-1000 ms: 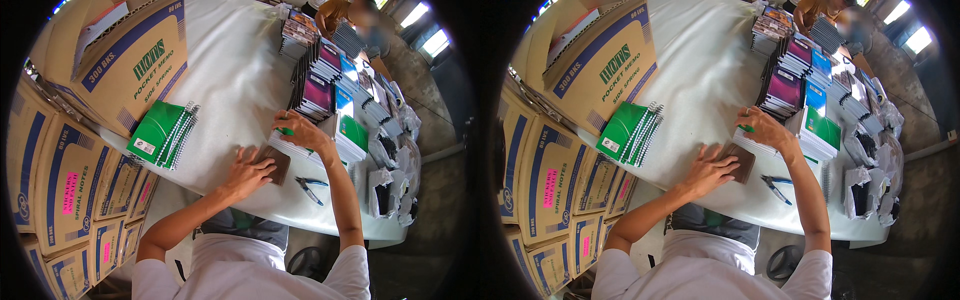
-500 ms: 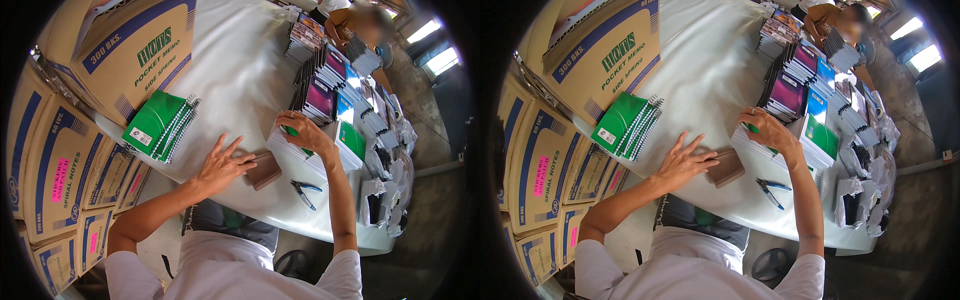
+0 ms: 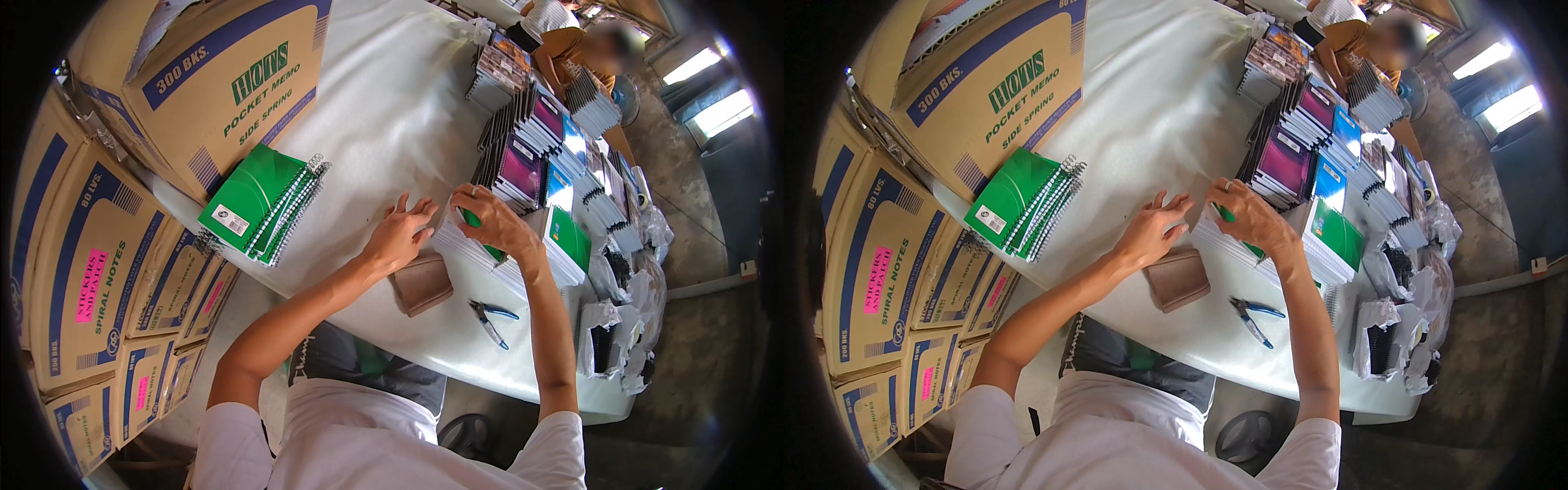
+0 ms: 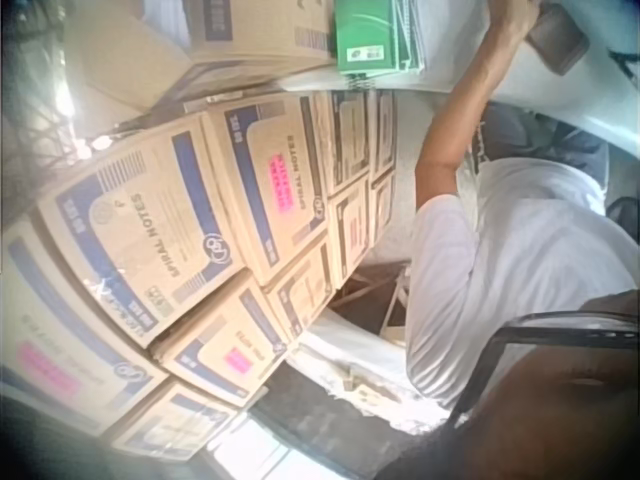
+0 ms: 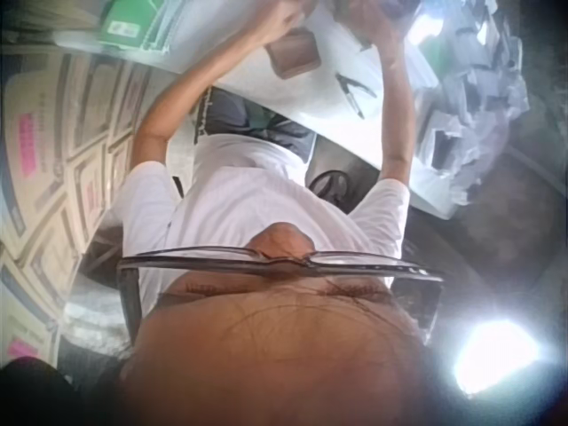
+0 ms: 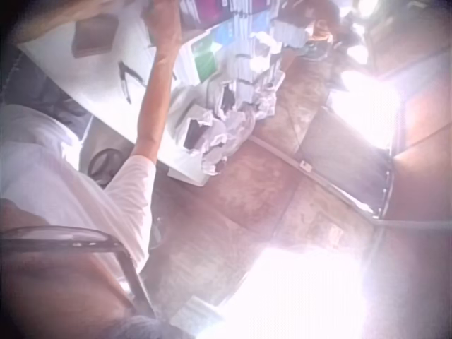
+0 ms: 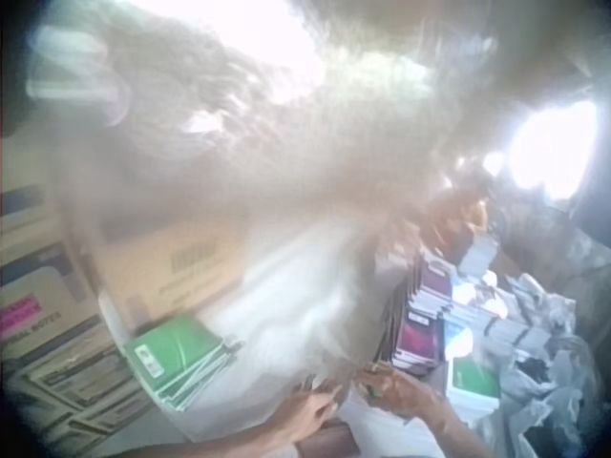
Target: The person assembles spiral-bound notebooks by inserting a metal coil through the punched holes of the paper and covers. The person picks up a stack of paper, aligns it with the front and back covers, and manually threads the spiral coil through the holes before placing the completed notebook into a large cardboard box.
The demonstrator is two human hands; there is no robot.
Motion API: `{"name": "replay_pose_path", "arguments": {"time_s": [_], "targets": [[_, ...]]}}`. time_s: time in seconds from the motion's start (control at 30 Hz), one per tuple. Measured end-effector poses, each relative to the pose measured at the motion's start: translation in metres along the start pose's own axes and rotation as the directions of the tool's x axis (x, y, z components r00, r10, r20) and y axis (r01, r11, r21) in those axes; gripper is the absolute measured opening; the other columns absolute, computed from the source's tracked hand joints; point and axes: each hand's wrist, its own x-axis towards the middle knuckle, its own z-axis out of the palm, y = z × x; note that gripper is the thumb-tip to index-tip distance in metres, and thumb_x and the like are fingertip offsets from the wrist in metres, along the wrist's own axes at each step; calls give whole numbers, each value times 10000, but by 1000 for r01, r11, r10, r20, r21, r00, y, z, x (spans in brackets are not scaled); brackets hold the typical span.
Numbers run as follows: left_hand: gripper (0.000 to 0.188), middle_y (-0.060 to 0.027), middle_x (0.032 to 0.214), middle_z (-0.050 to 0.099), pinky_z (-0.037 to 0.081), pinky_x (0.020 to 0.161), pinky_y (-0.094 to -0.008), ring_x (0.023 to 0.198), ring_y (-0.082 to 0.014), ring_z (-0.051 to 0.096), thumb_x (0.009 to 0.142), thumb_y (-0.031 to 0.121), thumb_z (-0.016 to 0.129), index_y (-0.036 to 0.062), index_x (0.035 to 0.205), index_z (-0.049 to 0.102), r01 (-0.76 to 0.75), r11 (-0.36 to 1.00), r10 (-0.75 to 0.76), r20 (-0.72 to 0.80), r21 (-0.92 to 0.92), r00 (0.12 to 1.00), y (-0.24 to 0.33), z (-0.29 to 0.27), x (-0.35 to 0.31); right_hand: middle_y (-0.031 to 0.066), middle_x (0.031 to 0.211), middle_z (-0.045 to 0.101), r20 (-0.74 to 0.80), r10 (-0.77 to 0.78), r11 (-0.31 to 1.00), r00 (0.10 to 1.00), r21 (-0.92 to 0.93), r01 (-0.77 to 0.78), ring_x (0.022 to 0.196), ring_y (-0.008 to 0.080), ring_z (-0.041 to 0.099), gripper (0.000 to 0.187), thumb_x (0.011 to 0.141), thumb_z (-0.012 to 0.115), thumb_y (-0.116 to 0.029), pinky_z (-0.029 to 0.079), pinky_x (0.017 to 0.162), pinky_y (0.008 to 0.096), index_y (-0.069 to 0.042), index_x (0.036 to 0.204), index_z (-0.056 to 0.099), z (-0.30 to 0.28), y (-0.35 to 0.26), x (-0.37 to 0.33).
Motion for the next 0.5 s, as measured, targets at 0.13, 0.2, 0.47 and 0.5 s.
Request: {"name": "replay_pose_path", "arguments": {"time_s": [0.13,0.2,0.47,0.5], "targets": [[493,-125,1493,477,377,1125,-512,1404,-505,322,936,124,611,65,1412,498,-10,998,9,-17,-64,1000,-5,9,9,116,1174,601,-57,-50,998,997,-43,47,1072,319,587,329,773,706,2,497,939,410,-4,1090,619,9,6,-1],[497,-135,1489,479,372,1135,-499,1401,-501,329,936,123,611,64,1415,494,13,996,-14,-12,-87,1000,-3,10,11,112,1183,602,-75,-69,996,995,-55,65,1072,316,591,319,779,711,-4,505,926,409,-7,1085,622,9,9,-2],[536,-102,1495,487,354,1150,-494,1430,-498,273,927,103,637,92,1442,490,55,994,-57,-17,-98,998,0,15,11,101,1215,609,-3,-55,996,998,-64,54,1113,307,592,366,788,725,-27,507,964,408,-36,1147,651,1,10,0],[538,-102,1493,489,354,1150,-494,1429,-498,275,927,102,637,93,1444,488,52,995,-54,-21,-89,998,0,15,11,103,1218,609,-5,-56,997,998,-53,55,1107,308,597,368,786,727,-28,509,962,408,-34,1146,651,1,9,1]]}}
